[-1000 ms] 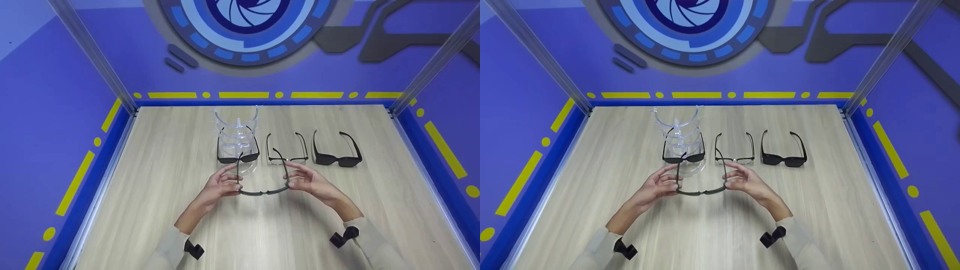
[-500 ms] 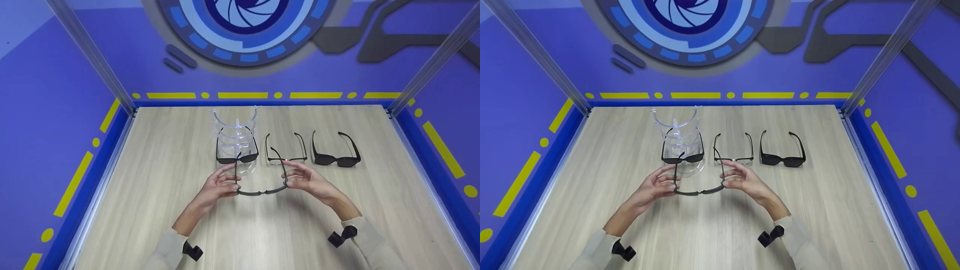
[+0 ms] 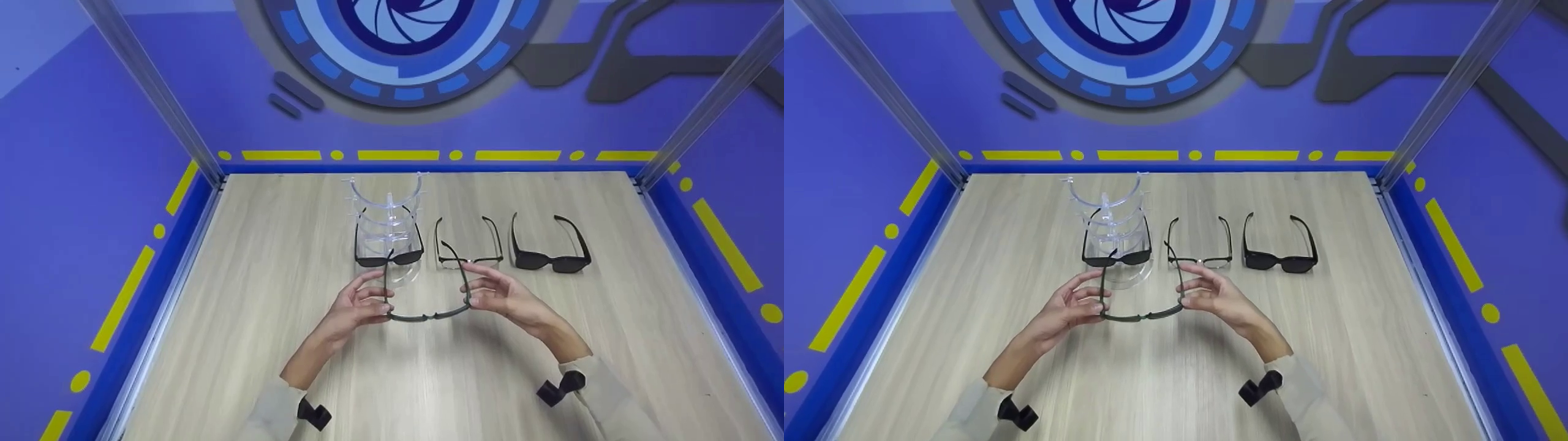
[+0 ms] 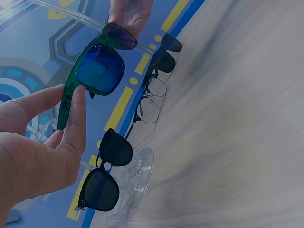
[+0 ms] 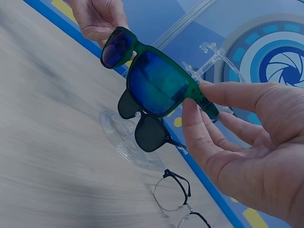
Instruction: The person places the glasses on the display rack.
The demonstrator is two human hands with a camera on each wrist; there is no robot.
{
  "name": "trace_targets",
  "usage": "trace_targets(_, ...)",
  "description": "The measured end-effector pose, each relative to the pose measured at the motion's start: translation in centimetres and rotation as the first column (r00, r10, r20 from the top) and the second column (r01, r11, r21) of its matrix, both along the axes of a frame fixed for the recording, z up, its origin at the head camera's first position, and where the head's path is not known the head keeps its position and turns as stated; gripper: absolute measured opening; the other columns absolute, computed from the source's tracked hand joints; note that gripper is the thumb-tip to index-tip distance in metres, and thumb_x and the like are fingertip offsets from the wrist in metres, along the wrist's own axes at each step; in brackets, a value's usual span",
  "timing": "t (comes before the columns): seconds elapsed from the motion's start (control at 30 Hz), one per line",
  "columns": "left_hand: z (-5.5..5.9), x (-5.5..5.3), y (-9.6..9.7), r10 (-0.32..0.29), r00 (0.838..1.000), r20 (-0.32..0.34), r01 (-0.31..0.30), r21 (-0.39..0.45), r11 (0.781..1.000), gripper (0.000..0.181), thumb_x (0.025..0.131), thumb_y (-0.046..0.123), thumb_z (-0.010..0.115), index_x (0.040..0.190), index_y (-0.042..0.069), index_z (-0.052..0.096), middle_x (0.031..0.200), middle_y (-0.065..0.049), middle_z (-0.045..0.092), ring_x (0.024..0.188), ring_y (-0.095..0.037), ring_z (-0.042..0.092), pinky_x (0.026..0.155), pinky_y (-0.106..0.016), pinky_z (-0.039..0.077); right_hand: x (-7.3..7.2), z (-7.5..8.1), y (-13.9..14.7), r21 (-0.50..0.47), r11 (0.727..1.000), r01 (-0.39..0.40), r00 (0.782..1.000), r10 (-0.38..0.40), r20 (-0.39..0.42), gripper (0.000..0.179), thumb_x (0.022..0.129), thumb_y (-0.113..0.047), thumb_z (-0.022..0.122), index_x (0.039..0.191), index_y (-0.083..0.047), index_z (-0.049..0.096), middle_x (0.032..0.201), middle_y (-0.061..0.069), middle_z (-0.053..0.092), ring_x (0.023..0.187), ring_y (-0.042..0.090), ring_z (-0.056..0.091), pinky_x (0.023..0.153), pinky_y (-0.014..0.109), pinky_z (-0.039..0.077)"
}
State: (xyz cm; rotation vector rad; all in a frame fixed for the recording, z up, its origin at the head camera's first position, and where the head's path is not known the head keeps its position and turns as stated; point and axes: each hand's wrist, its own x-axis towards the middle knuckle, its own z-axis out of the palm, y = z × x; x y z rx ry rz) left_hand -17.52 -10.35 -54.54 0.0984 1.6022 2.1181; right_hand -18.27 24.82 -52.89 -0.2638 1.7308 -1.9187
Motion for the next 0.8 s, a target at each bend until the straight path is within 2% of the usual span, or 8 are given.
trace_targets(0.23, 0.1, 0.4, 0.1, 0.022, 1.000, 0.007, -0.022, 0.034, 0.999, 0.076, 0.087, -0.007, 0.073, 0.153, 0.005, 0.037, 0.114, -0.001, 0.069, 0.092, -0.011, 0.072, 0.083, -0.031, 0.064, 0.3, 0.3, -0.1, -0.011, 1.000, 0.000, 1.000, 0.000, 0.015, 0.073, 0.095, 0.004, 0.065, 0.159, -0.002, 0.029, 0.126, 0.005, 0.063, 0.106, 0.011, 0.068, 0.101, 0.030, 0.057)
trace_targets(0.43, 0.3, 0.5, -0.1, 0.024, 1.000, 0.000, -0.024, 0.020, 0.999, 0.078, 0.088, -0.006, 0.073, 0.154, 0.004, 0.033, 0.114, -0.001, 0.069, 0.092, -0.010, 0.071, 0.083, -0.031, 0.063, 0.2, 0.5, -0.3, 0.003, 1.000, 0.002, 1.000, -0.002, 0.019, 0.075, 0.095, 0.001, 0.067, 0.159, -0.002, 0.028, 0.126, 0.003, 0.064, 0.106, 0.010, 0.067, 0.101, 0.030, 0.056)
trace_targets(0.8, 0.6, 0.1, -0.8, 0.065, 0.998, 0.005, -0.065, -0.005, 0.998, 0.072, 0.089, -0.005, 0.072, 0.152, 0.008, 0.039, 0.121, -0.008, 0.068, 0.093, -0.011, 0.072, 0.086, -0.031, 0.063, -0.4, 0.6, -1.3, 0.009, 1.000, 0.020, 0.999, -0.020, 0.025, 0.071, 0.095, 0.001, 0.066, 0.157, -0.003, 0.032, 0.128, 0.004, 0.063, 0.110, 0.012, 0.067, 0.102, 0.031, 0.056)
